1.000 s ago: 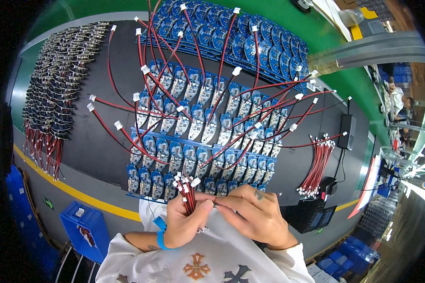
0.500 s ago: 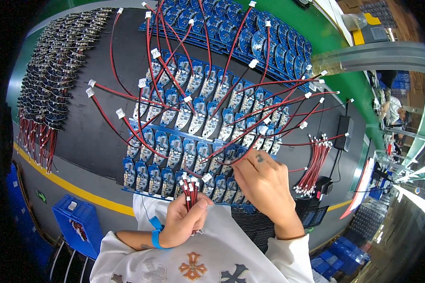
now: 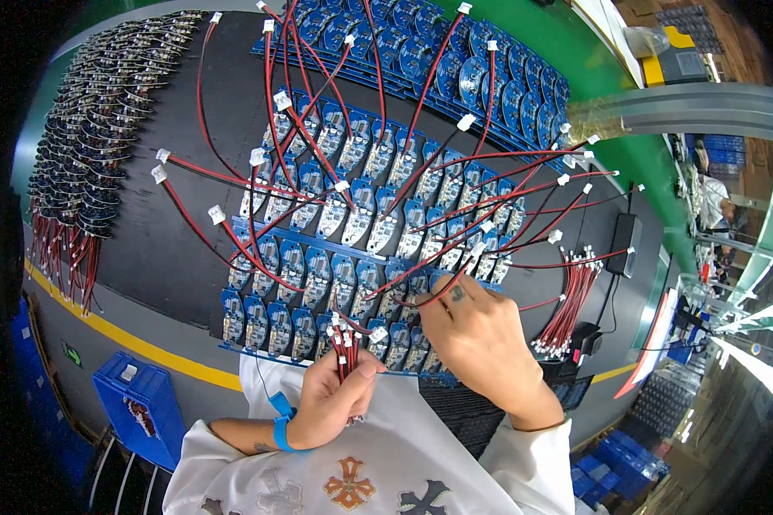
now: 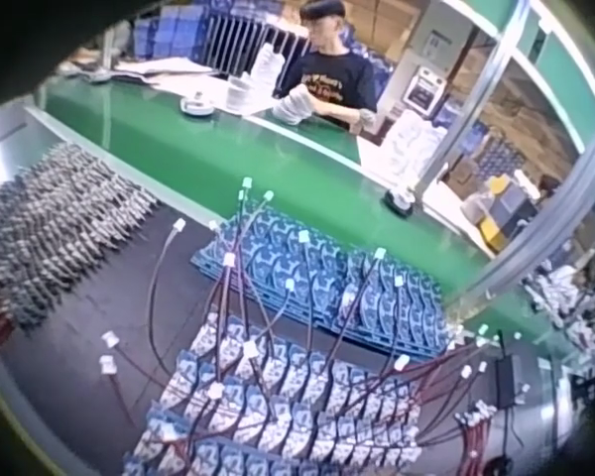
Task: The person assembles red wires, white connectors, and blue components onto circuit boards by hand.
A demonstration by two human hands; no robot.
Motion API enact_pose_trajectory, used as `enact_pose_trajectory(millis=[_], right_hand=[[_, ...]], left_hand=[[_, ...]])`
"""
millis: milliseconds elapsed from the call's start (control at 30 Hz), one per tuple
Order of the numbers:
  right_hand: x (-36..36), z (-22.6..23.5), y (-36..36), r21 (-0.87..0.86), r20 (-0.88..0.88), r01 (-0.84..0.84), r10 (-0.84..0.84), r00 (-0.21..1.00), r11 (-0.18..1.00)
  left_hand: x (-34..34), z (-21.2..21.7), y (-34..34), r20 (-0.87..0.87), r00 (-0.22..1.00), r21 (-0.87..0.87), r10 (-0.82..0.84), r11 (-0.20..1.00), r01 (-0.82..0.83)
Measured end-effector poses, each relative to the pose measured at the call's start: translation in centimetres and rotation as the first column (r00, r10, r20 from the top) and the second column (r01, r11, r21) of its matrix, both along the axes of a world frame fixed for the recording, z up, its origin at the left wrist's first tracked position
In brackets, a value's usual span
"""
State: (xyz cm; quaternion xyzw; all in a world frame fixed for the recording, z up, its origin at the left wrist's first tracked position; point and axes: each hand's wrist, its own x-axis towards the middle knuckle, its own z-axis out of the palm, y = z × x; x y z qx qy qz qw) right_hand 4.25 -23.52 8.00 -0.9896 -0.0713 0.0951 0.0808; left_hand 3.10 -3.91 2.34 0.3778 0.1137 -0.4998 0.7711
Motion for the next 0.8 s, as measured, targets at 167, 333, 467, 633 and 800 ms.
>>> enact_pose_trajectory(millis=[167, 333, 467, 633, 800], right_hand=[[0.1, -0.3, 0.0, -0.028, -0.047, -0.033, 0.032, 0.998, 0.999], [0.9, -0.3, 0.2, -0.049, -0.087, -0.166, 0.161, 0.983, 0.985], [1.1, -0.1, 0.3, -0.033, -0.114, -0.196, 0.191, 0.975, 0.980], [1.6, 0.2, 0.5, -0.046, -0.155, -0.238, 0.229, 0.961, 0.970], [0.5, 0.7, 0.7, -0.059, 0.117, -0.208, 0.214, 0.970, 0.976]], left_hand=[[-0.3, -0.3, 0.0, -0.057, 0.998, -0.044, 0.023, 0.999, -0.026], [-0.2, -0.3, 0.1, -0.033, 0.999, -0.035, 0.020, 0.999, -0.022], [-0.2, -0.1, 0.0, -0.068, 0.998, -0.067, -0.002, 0.998, -0.002], [-0.4, 0.0, 0.1, -0.021, 0.999, -0.125, -0.044, 0.991, 0.041], [-0.7, -0.7, 0.0, 0.007, 0.998, -0.198, -0.066, 0.978, 0.066]])
